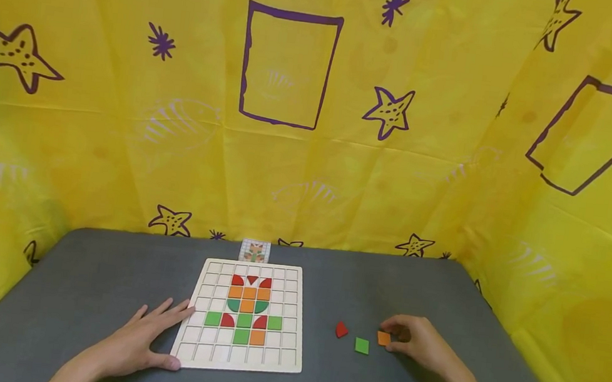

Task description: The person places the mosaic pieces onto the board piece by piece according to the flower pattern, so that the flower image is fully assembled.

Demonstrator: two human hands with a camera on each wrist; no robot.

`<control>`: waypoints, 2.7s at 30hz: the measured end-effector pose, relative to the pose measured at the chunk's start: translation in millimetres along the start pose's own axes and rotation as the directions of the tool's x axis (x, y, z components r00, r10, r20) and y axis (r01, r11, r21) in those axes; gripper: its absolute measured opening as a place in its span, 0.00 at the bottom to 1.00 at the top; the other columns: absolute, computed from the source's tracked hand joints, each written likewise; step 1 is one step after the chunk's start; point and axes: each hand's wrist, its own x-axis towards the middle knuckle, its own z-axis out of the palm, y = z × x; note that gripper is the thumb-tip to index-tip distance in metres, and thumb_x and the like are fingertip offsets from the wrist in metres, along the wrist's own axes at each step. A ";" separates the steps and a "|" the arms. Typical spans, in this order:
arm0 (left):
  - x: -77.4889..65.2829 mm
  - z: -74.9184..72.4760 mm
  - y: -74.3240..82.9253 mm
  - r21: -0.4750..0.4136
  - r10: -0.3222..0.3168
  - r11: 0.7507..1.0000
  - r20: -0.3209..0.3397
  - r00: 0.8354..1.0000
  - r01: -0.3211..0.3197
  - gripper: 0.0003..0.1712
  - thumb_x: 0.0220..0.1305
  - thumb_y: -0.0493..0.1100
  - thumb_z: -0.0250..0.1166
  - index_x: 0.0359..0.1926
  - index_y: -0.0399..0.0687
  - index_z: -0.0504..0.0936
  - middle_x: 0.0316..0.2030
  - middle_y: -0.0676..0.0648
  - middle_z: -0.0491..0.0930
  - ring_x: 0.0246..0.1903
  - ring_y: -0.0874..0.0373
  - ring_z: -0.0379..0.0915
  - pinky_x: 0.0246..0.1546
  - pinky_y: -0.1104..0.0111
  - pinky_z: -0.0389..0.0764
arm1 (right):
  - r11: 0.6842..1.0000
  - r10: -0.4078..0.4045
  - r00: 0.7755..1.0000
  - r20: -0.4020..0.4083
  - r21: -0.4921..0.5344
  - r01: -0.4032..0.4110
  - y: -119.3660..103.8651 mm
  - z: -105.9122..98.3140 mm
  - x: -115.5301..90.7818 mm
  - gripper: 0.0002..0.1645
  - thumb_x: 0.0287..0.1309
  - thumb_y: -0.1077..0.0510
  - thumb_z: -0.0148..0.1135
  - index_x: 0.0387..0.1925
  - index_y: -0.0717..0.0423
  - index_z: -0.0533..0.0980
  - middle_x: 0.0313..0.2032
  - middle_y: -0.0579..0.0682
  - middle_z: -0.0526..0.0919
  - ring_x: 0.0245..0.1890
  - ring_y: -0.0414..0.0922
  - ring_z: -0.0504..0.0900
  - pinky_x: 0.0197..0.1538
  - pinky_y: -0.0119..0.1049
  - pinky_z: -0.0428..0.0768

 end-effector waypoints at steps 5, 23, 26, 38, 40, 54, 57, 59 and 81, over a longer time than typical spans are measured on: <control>0.0 0.1 0.3 -0.004 -0.011 1.000 0.005 1.000 0.011 0.57 0.40 0.65 0.76 0.71 0.50 0.66 0.72 0.39 0.59 0.70 0.27 0.43 0.61 0.28 0.35 | 1.000 0.020 0.999 -0.028 0.019 -0.019 -2.9 1.0 0.9 0.18 0.47 0.61 0.76 0.42 0.56 0.83 0.38 0.46 0.85 0.35 0.38 0.82 0.38 0.33 0.82; -0.8 0.2 0.2 -0.011 0.002 1.000 -0.001 1.000 -0.002 0.57 0.40 0.65 0.76 0.71 0.49 0.67 0.72 0.39 0.59 0.70 0.27 0.43 0.61 0.28 0.35 | 0.997 -0.053 0.993 -0.107 0.043 0.058 -18.9 -2.9 8.4 0.13 0.50 0.70 0.71 0.41 0.61 0.82 0.30 0.45 0.82 0.31 0.36 0.79 0.33 0.32 0.83; -1.1 0.8 -0.2 -0.012 0.011 1.000 -0.006 1.000 -0.011 0.57 0.40 0.65 0.76 0.71 0.49 0.67 0.72 0.39 0.59 0.70 0.27 0.43 0.61 0.28 0.35 | 0.997 -0.065 0.991 -0.116 0.045 0.070 -23.9 -2.5 11.0 0.13 0.51 0.70 0.70 0.41 0.62 0.82 0.30 0.46 0.82 0.30 0.35 0.79 0.33 0.31 0.82; -0.4 0.1 -0.5 -0.007 -0.004 1.000 -0.002 1.000 0.004 0.57 0.40 0.65 0.76 0.71 0.50 0.67 0.72 0.39 0.59 0.71 0.28 0.43 0.61 0.28 0.36 | 0.994 -0.093 0.988 -0.124 0.046 0.099 -40.2 3.6 23.4 0.13 0.52 0.70 0.70 0.42 0.63 0.82 0.31 0.46 0.83 0.32 0.36 0.79 0.34 0.32 0.83; 0.1 0.0 -0.1 -0.006 -0.011 1.000 0.000 1.000 0.011 0.57 0.40 0.66 0.75 0.71 0.50 0.67 0.72 0.39 0.59 0.71 0.28 0.43 0.61 0.28 0.35 | 0.994 -0.090 0.989 -0.114 0.049 0.096 -42.2 5.9 25.6 0.13 0.52 0.70 0.70 0.42 0.63 0.82 0.31 0.45 0.83 0.32 0.36 0.79 0.35 0.32 0.82; -0.6 -0.4 0.0 -0.007 0.001 1.000 -0.002 1.000 -0.001 0.57 0.41 0.65 0.75 0.71 0.49 0.66 0.72 0.39 0.59 0.70 0.27 0.43 0.61 0.28 0.36 | 0.985 -0.107 0.991 -0.086 0.127 0.117 -59.3 25.7 45.0 0.13 0.51 0.70 0.70 0.41 0.63 0.83 0.30 0.49 0.84 0.31 0.35 0.80 0.37 0.32 0.83; -1.5 -1.0 -0.1 -0.013 0.007 1.000 -0.008 1.000 -0.007 0.57 0.41 0.65 0.75 0.71 0.49 0.66 0.72 0.39 0.59 0.70 0.27 0.43 0.61 0.28 0.36 | 0.981 -0.111 0.991 -0.075 0.153 0.121 -65.5 30.9 50.8 0.12 0.51 0.70 0.69 0.40 0.63 0.83 0.30 0.49 0.83 0.32 0.35 0.79 0.37 0.32 0.83; -1.3 -1.0 -0.3 -0.011 0.012 1.000 -0.011 1.000 -0.013 0.57 0.41 0.65 0.75 0.71 0.49 0.66 0.72 0.39 0.59 0.70 0.27 0.43 0.60 0.28 0.36 | 0.978 -0.121 0.990 -0.068 0.163 0.130 -69.7 35.0 54.3 0.12 0.51 0.71 0.69 0.40 0.62 0.83 0.31 0.48 0.83 0.32 0.36 0.79 0.36 0.32 0.83; 0.3 -0.7 1.8 -0.009 -0.028 1.000 0.012 1.000 0.028 0.58 0.40 0.65 0.75 0.71 0.50 0.66 0.72 0.39 0.58 0.71 0.28 0.42 0.62 0.29 0.35 | 0.966 -0.181 0.983 -0.019 0.184 0.182 -114.5 69.8 87.7 0.12 0.51 0.65 0.73 0.40 0.60 0.83 0.31 0.44 0.83 0.32 0.34 0.78 0.38 0.29 0.81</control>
